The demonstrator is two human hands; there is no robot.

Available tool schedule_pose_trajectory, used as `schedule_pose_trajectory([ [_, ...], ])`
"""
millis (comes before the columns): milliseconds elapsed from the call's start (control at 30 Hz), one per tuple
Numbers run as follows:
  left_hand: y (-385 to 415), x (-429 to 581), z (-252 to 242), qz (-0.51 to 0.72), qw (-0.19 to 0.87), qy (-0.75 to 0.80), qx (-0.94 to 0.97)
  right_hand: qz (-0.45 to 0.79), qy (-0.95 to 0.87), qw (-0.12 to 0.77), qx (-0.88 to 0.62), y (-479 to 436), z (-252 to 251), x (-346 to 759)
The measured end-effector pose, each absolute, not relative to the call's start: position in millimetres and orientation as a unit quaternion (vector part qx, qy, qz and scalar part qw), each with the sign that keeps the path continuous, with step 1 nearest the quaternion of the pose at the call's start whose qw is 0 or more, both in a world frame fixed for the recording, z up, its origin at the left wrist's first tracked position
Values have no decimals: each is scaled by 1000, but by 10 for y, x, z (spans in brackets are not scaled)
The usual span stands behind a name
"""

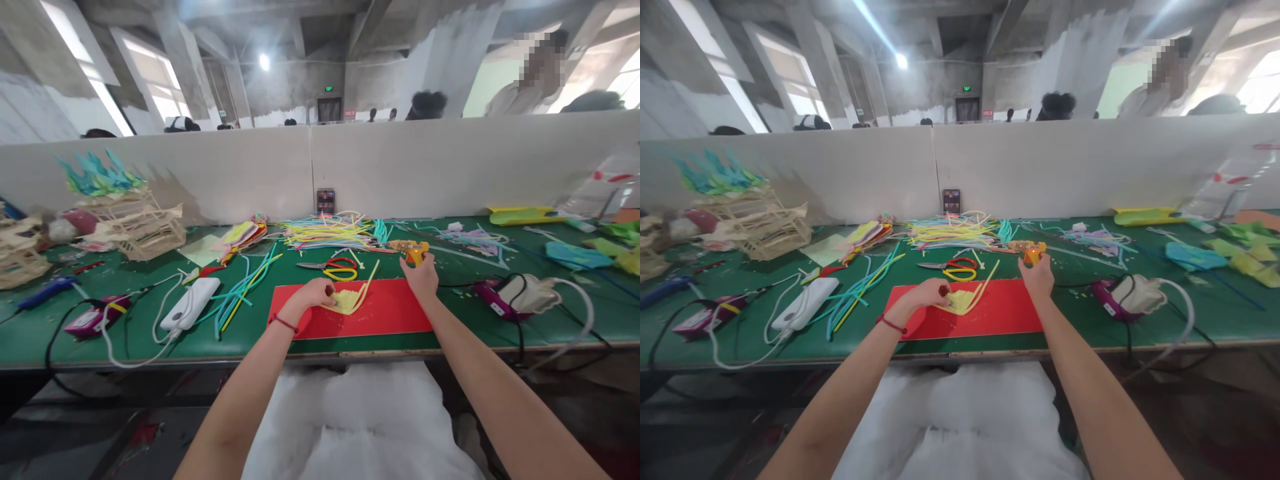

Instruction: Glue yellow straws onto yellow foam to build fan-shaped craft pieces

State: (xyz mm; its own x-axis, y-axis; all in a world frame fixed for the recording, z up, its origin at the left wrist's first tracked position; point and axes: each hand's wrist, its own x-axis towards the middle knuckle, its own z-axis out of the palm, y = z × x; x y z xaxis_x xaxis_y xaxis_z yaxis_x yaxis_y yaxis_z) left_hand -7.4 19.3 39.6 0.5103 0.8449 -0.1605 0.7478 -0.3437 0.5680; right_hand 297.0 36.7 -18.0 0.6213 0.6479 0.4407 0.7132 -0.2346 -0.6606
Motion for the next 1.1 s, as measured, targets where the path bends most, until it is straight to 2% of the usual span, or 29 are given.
schedule_pose_trajectory([
  [133, 245, -127, 306, 170, 394, 470, 771, -35, -438, 448, -778, 359, -171, 2962],
  [233, 273, -148, 215, 274, 503, 437, 693, -34, -419, 475, -773, 333, -159, 2971],
  [300, 291, -158, 188, 334, 540, 427, 644, -31, -404, 498, -766, 321, -159, 2987],
  [600, 253, -141, 342, 437, 583, 429, 534, -3, -383, 534, -754, 328, -162, 3023],
  [800, 19, -49, 310, 504, 710, 378, 315, -39, -392, 587, -707, 188, -8, 2937],
  [967, -40, 28, 216, 558, 711, 358, 236, -71, -475, 581, -657, -140, 161, 2526],
  [1100, -83, 99, 183, 581, 709, 329, 225, -82, -537, 561, -624, -331, 103, 2145],
])
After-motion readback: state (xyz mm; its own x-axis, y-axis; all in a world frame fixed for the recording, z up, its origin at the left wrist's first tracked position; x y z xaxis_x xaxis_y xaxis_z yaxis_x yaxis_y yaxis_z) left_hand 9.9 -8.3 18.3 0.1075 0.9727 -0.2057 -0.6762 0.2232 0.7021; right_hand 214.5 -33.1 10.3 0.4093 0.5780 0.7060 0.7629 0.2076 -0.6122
